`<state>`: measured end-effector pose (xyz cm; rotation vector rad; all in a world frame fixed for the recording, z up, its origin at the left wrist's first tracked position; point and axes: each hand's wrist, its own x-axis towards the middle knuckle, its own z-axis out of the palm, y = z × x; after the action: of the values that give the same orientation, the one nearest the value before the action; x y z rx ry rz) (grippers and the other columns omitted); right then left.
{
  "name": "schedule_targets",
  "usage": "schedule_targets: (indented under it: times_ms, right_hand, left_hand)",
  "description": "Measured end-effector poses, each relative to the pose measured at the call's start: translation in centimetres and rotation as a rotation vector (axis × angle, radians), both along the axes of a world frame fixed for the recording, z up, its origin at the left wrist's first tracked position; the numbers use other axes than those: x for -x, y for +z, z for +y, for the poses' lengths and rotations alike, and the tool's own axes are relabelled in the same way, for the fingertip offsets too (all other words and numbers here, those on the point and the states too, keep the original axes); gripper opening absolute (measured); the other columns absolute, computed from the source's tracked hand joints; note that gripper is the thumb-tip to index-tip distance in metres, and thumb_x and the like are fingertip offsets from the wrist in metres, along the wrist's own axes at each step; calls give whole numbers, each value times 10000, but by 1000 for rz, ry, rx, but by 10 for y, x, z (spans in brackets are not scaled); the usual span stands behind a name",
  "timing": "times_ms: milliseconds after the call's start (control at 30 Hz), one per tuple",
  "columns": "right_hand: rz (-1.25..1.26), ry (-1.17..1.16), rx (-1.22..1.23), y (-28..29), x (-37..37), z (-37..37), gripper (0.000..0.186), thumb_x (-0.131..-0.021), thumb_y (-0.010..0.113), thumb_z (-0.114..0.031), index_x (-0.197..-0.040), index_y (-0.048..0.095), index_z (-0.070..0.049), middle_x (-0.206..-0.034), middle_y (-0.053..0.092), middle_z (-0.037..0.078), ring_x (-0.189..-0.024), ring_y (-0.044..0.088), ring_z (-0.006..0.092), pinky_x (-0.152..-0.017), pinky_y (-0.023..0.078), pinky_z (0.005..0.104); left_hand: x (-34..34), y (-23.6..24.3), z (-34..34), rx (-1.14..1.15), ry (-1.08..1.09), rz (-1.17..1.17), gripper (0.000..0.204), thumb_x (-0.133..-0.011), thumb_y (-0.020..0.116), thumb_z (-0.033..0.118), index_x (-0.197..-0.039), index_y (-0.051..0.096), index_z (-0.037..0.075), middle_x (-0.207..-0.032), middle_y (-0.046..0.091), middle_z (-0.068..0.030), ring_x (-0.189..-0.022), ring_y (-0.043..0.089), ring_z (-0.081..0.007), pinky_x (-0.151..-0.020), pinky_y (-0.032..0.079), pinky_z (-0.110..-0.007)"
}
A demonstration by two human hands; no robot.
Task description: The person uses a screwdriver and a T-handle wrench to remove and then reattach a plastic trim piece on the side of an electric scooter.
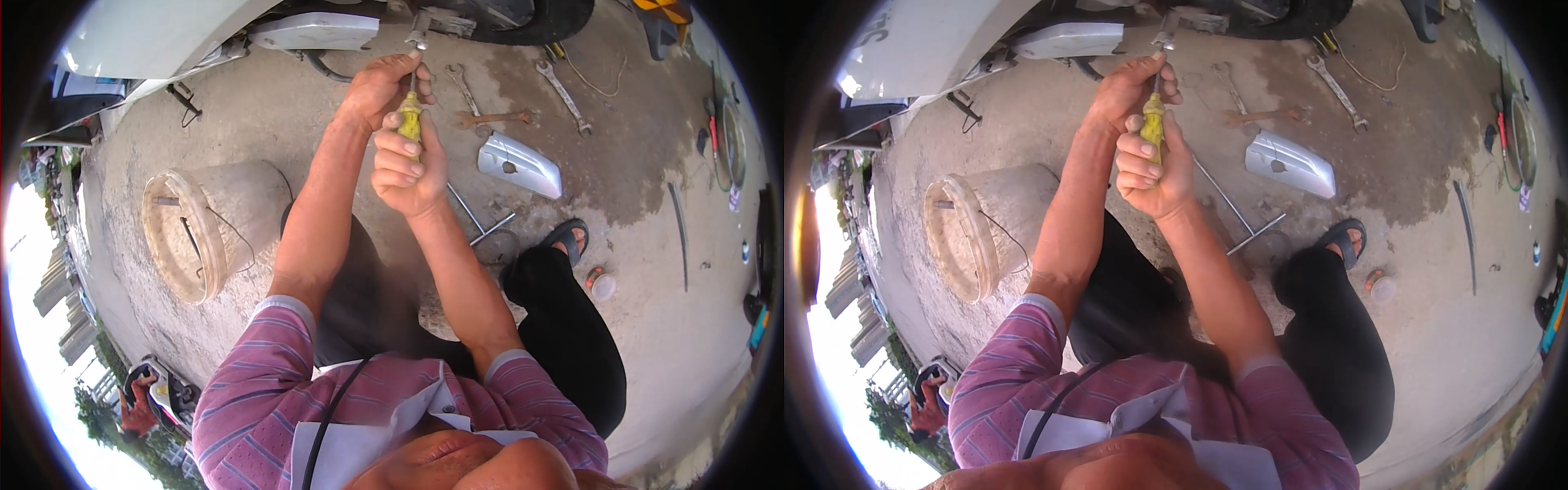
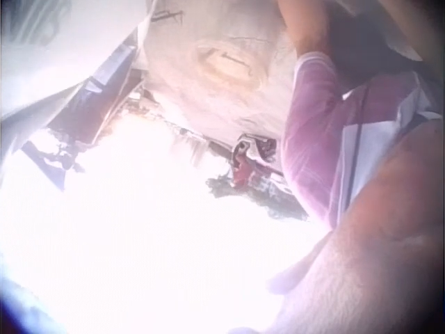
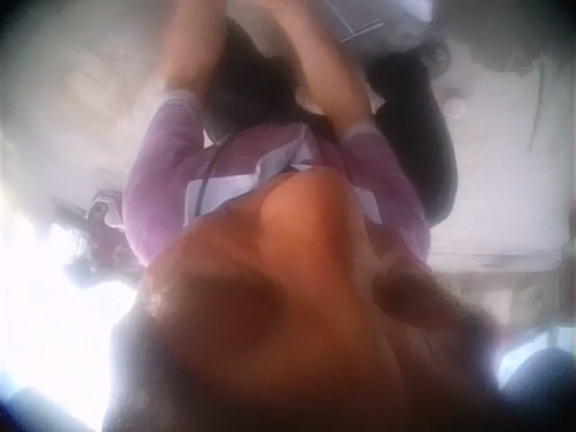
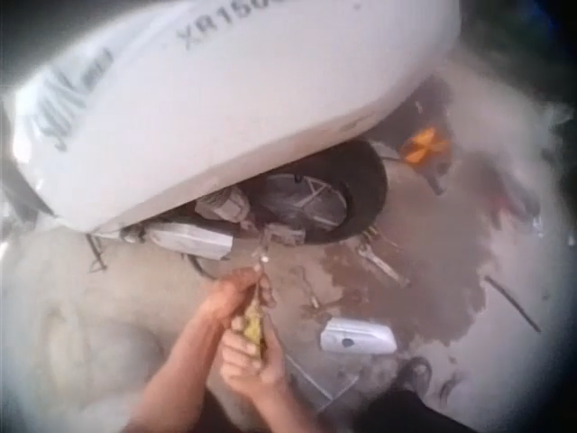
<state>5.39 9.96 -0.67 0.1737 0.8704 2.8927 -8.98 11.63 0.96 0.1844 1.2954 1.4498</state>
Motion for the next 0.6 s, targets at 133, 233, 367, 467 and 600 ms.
schedule_targets:
  times_ms: [133, 233, 367, 467, 600]
  right_hand:
    - [-205, 17, -210, -1, 1, -3, 566, -1024, 419, -618, -1076, 599, -83, -640, 442, -58, -475, 403, 78, -423, 347, 246]
    - [-488, 46, -388, 19, 2, 0, 547, -1028, 400, -630, -1010, 552, -105, -623, 421, -53, -462, 384, 93, -413, 326, 261]
    - [-1041, 121, -853, 35, 9, -5, 498, -1045, 380, -598, -960, 501, -122, -635, 408, -27, -479, 381, 116, -437, 316, 262]
    - [-937, 145, -788, 29, 1, 4, 497, -1053, 370, -582, -961, 505, -112, -653, 424, -15, -496, 402, 118, -457, 340, 267]
    - [-277, 43, -183, 6, -5, 6, 526, -1046, 390, -591, -1018, 566, -96, -663, 464, -20, -502, 421, 101, -473, 365, 255]
  left_hand:
    - [12, -8, -6, -34, -64, 51, 340, -1037, 566, 298, -912, 654, -5, -783, 661, -110, -716, 669, -224, -653, 510, -313]
    - [12, -10, -6, -14, -111, 123, 332, -1033, 568, 304, -914, 675, 13, -767, 691, -98, -721, 678, -208, -675, 480, -268]
    - [11, -10, -8, 24, -106, 199, 341, -1030, 569, 303, -913, 667, -2, -791, 684, -109, -723, 676, -216, -709, 509, -299]
    - [7, -10, -5, 22, -70, 184, 350, -1031, 569, 303, -902, 656, -10, -791, 670, -111, -718, 672, -223, -715, 530, -325]
    - [6, -3, -2, -3, -62, 42, 363, -1036, 571, 308, -876, 641, -10, -763, 645, -98, -704, 663, -220, -678, 549, -348]
